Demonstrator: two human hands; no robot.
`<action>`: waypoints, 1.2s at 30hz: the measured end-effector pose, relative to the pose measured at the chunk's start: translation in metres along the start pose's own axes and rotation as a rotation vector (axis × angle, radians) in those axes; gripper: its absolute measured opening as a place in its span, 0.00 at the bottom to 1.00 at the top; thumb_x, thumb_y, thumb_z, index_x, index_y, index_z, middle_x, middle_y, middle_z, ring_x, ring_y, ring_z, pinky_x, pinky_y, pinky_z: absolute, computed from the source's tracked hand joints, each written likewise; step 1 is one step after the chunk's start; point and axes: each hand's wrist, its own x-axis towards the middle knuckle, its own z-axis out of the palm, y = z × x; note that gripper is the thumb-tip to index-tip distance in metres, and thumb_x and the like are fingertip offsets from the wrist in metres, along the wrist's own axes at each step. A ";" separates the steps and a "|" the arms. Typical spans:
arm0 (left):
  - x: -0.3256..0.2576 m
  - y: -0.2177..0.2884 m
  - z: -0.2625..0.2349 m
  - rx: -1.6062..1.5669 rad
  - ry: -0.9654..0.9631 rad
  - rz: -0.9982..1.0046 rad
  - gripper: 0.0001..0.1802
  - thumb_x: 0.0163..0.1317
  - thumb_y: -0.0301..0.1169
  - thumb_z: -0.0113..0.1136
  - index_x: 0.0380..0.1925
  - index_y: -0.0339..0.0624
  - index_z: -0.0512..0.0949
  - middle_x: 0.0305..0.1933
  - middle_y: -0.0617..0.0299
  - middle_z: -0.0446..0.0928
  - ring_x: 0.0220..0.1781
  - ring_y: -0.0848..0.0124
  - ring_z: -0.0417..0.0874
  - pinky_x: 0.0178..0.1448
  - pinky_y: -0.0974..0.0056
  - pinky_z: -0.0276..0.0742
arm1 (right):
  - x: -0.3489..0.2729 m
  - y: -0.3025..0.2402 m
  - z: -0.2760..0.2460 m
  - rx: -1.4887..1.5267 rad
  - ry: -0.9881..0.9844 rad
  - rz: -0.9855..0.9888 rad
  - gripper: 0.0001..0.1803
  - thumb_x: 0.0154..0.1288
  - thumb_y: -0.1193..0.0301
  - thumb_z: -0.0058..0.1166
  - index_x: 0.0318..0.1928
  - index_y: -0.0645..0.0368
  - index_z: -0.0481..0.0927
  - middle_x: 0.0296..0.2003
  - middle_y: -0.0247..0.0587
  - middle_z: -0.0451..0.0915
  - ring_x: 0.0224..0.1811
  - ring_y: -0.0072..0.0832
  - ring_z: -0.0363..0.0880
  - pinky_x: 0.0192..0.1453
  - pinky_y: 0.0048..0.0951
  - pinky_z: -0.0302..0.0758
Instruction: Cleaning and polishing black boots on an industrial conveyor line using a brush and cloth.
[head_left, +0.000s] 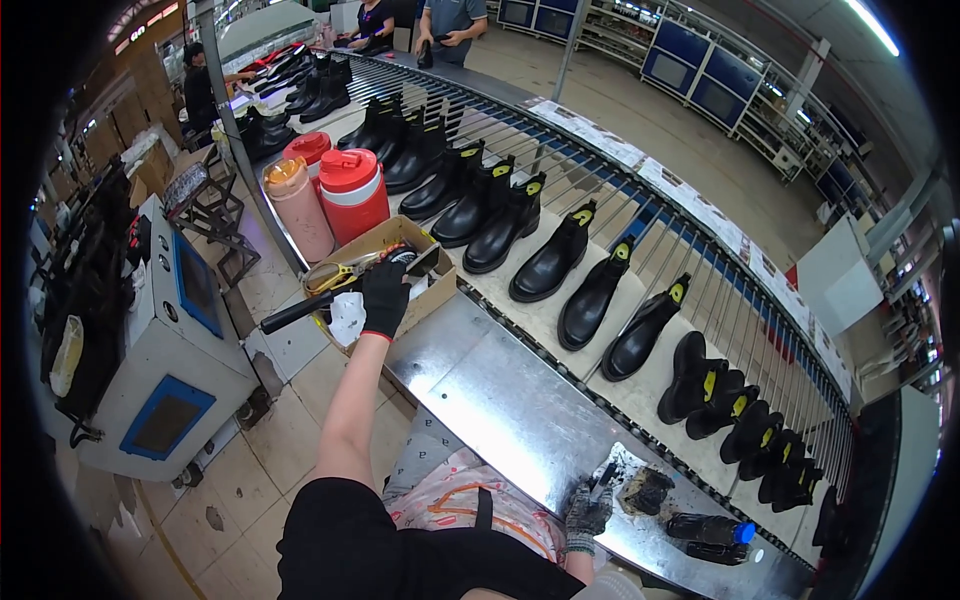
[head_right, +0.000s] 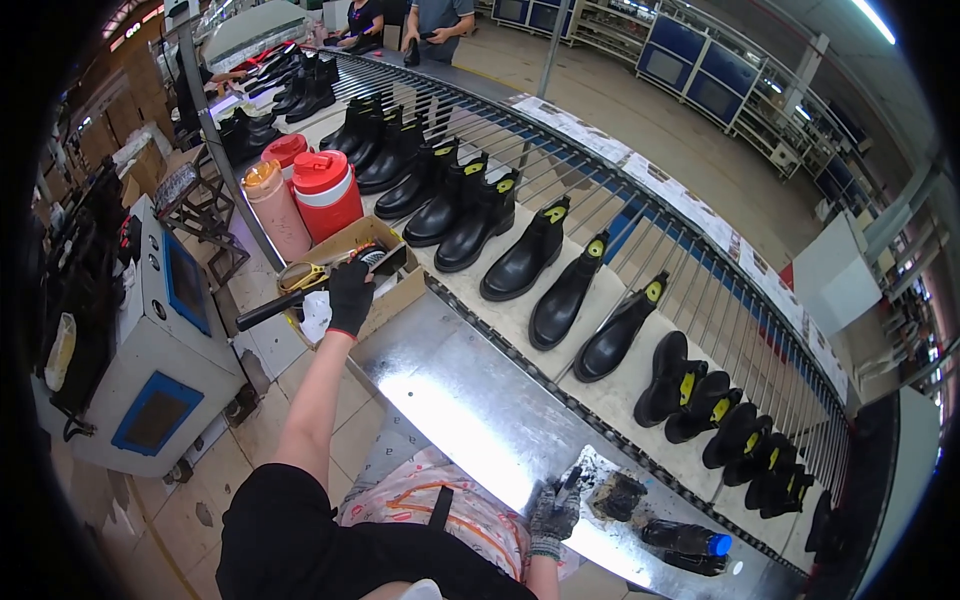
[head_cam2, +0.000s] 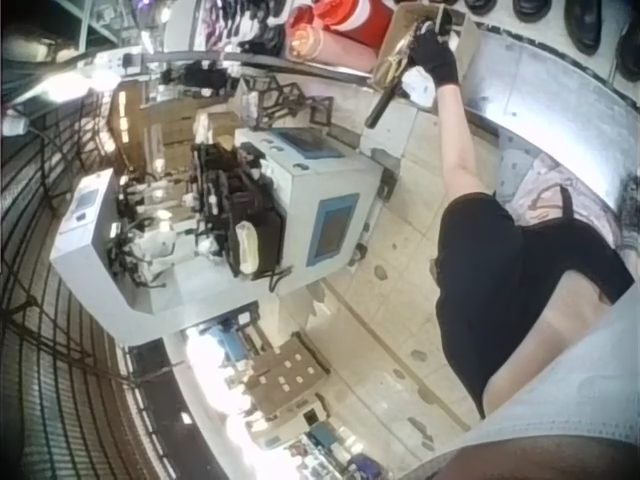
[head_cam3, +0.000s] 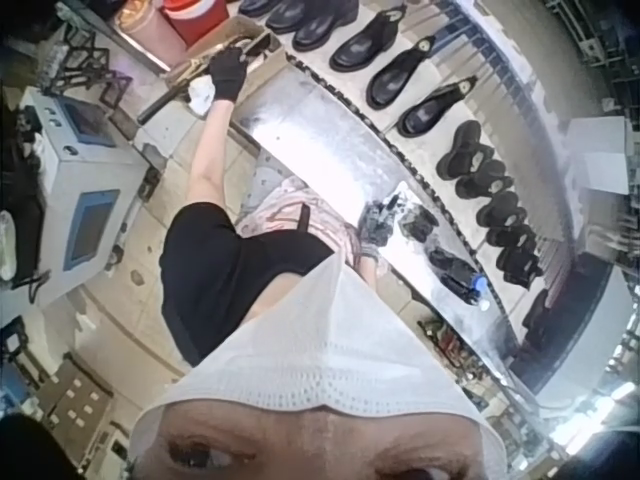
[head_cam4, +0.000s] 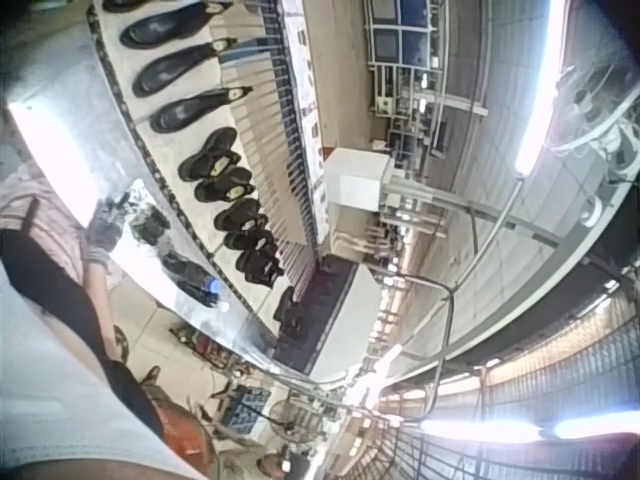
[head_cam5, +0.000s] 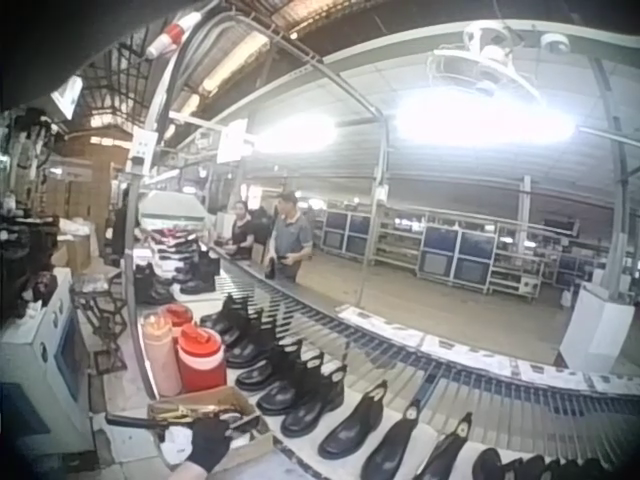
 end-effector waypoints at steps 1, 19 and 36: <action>-0.001 -0.002 0.003 0.003 0.001 -0.001 0.13 0.48 0.30 0.62 0.37 0.44 0.78 0.33 0.55 0.78 0.39 0.54 0.78 0.46 0.52 0.71 | 0.002 0.008 0.005 0.054 -0.004 0.009 0.38 0.58 0.63 0.52 0.69 0.53 0.56 0.42 0.58 0.77 0.40 0.47 0.77 0.45 0.43 0.72; -0.038 0.124 0.036 -0.436 -0.050 0.176 0.19 0.52 0.40 0.64 0.43 0.46 0.78 0.49 0.51 0.75 0.51 0.53 0.74 0.54 0.51 0.68 | 0.001 -0.004 0.001 0.171 -0.009 0.011 0.36 0.54 0.65 0.52 0.66 0.56 0.63 0.36 0.51 0.79 0.38 0.43 0.78 0.43 0.42 0.73; -0.157 0.207 0.057 -0.476 -0.563 0.274 0.31 0.59 0.49 0.55 0.60 0.49 0.68 0.67 0.36 0.56 0.69 0.40 0.55 0.69 0.41 0.51 | 0.001 0.000 0.004 0.138 0.061 -0.029 0.37 0.55 0.66 0.53 0.67 0.57 0.61 0.38 0.50 0.80 0.39 0.41 0.78 0.44 0.40 0.73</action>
